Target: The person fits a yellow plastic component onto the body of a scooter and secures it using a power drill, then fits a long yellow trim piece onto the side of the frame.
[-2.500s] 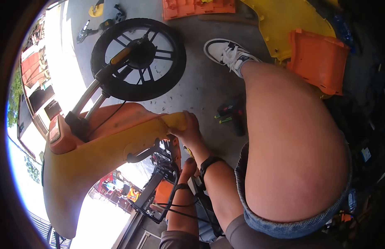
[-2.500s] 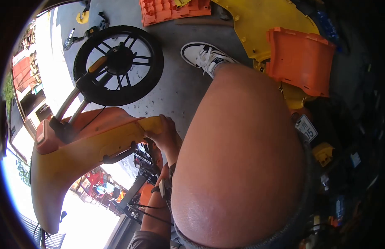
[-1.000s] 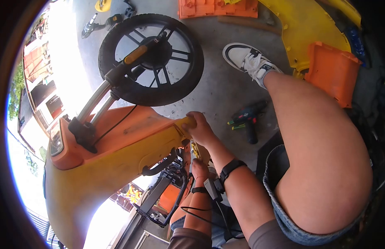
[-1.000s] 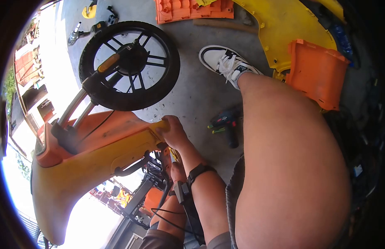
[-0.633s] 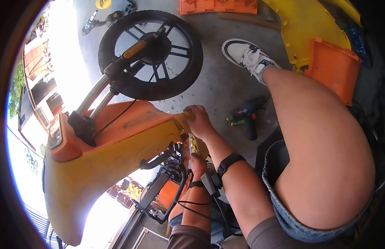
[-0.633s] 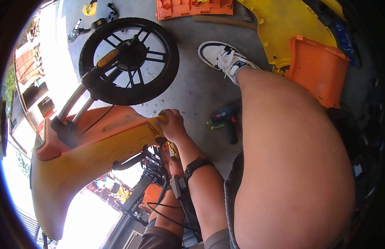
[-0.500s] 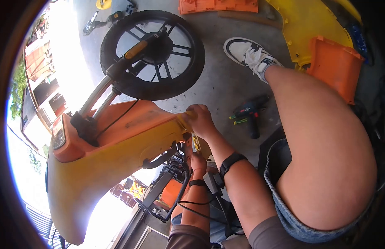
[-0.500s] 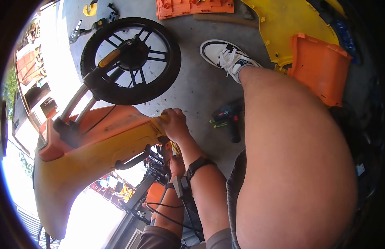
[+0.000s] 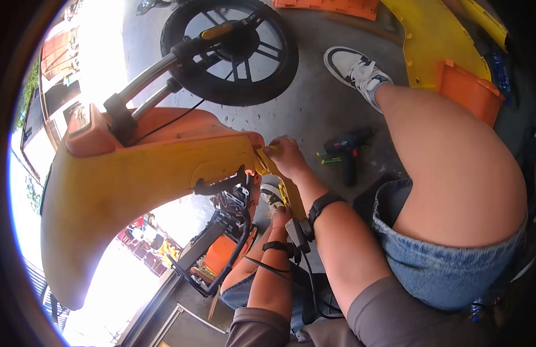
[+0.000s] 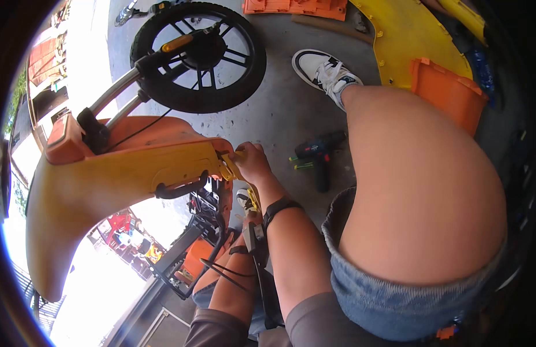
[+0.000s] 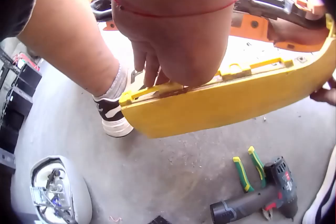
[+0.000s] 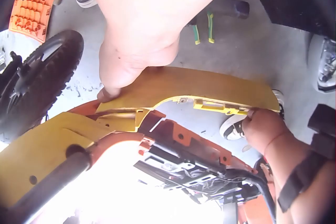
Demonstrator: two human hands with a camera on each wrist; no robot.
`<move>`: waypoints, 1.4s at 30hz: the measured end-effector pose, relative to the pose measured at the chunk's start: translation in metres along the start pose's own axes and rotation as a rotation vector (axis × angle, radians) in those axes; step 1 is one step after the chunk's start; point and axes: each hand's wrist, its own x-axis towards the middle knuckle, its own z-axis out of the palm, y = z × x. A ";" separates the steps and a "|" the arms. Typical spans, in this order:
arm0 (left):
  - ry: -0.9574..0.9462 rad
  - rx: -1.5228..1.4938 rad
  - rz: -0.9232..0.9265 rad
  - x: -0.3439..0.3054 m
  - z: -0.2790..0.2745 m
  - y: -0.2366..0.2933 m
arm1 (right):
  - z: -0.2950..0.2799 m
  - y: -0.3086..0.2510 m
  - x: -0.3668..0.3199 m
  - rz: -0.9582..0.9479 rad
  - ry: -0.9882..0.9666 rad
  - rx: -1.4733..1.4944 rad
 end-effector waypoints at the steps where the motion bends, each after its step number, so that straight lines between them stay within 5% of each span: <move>1: -0.129 -0.193 -0.021 0.019 0.021 -0.040 | 0.000 0.007 -0.002 -0.011 -0.024 -0.029; 5: 0.189 -0.497 0.214 -0.031 0.006 0.014 | -0.012 -0.002 -0.004 0.084 -0.152 0.051; 7: 0.366 -0.383 0.168 -0.056 -0.009 0.034 | -0.010 0.010 -0.001 0.103 -0.195 0.148; 9: 0.437 -0.513 0.209 -0.070 -0.009 0.033 | -0.022 -0.036 -0.027 0.307 -0.269 0.167; 11: 0.456 -0.519 0.263 -0.065 0.010 0.015 | -0.011 0.003 0.000 -0.058 -0.207 -0.056; 14: 0.471 -0.464 0.154 -0.087 0.000 0.008 | -0.015 -0.019 0.007 -0.123 -0.308 0.045; 18: 0.491 -0.396 0.090 -0.097 -0.011 0.001 | -0.009 -0.061 -0.002 0.128 -0.323 0.329; 20: 0.497 -0.433 0.071 -0.103 -0.018 0.004 | -0.015 -0.064 0.010 0.267 -0.513 0.587; 42: 0.487 -0.410 0.025 -0.120 -0.039 0.012 | -0.016 -0.068 -0.013 0.099 -0.443 0.501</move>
